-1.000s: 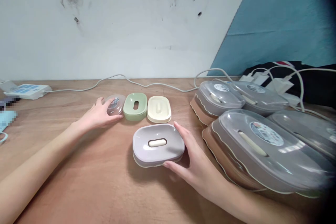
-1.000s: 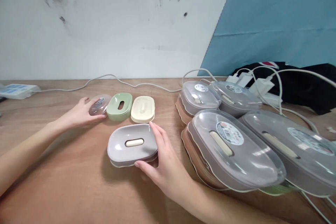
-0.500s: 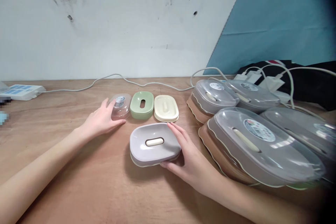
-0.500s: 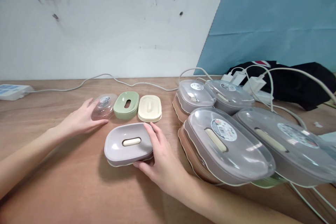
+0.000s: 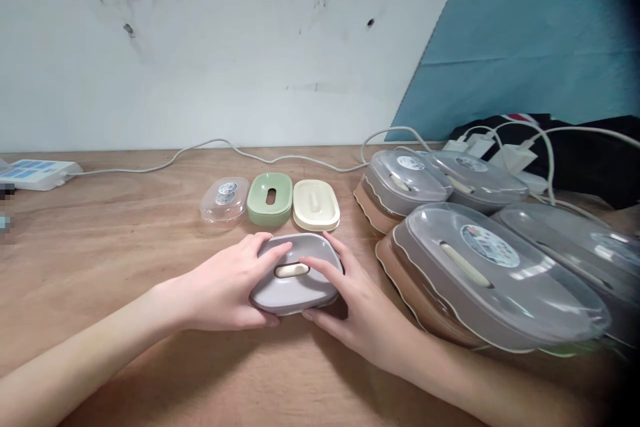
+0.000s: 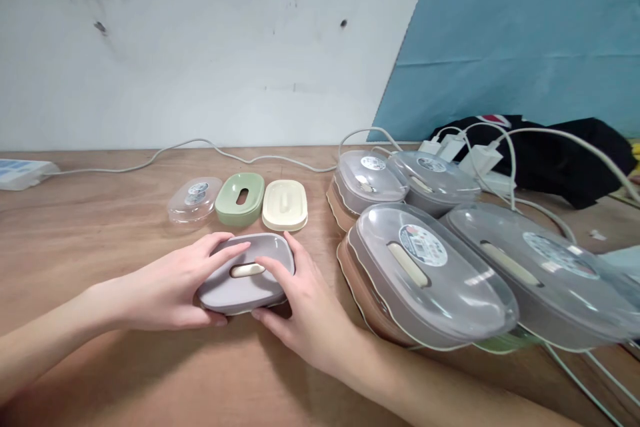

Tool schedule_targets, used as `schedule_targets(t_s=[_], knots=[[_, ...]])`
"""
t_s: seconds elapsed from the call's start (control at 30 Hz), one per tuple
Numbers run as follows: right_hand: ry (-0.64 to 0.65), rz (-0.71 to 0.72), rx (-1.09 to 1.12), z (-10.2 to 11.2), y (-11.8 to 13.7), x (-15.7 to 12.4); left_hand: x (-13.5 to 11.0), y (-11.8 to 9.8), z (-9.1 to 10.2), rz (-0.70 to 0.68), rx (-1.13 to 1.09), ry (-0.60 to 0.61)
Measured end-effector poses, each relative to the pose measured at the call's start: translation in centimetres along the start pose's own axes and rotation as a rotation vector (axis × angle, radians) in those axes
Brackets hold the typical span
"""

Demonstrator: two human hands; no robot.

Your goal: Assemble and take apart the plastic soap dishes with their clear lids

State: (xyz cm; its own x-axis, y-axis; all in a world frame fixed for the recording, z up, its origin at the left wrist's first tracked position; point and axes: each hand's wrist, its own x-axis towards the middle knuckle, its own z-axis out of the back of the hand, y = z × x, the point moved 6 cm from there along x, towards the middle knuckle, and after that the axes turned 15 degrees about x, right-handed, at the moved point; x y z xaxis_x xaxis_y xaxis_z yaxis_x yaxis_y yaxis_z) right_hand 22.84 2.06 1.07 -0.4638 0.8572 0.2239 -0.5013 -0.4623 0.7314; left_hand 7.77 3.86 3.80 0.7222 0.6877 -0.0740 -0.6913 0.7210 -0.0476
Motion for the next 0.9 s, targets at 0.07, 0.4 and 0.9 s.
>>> schedule_targets(t_s=[0.07,0.4,0.9], knots=[[-0.011,0.002,-0.017,0.3,0.1,-0.2,0.3,-0.2,-0.3,-0.029,-0.044,-0.054],[-0.21,-0.009,0.075,0.9,-0.4,-1.4,0.4,-0.5,0.8,0.011,-0.183,-0.143],[0.036,0.107,-0.226,0.2,1.4,-0.6,5.5,6.7,3.8,0.729,0.471,-0.244]])
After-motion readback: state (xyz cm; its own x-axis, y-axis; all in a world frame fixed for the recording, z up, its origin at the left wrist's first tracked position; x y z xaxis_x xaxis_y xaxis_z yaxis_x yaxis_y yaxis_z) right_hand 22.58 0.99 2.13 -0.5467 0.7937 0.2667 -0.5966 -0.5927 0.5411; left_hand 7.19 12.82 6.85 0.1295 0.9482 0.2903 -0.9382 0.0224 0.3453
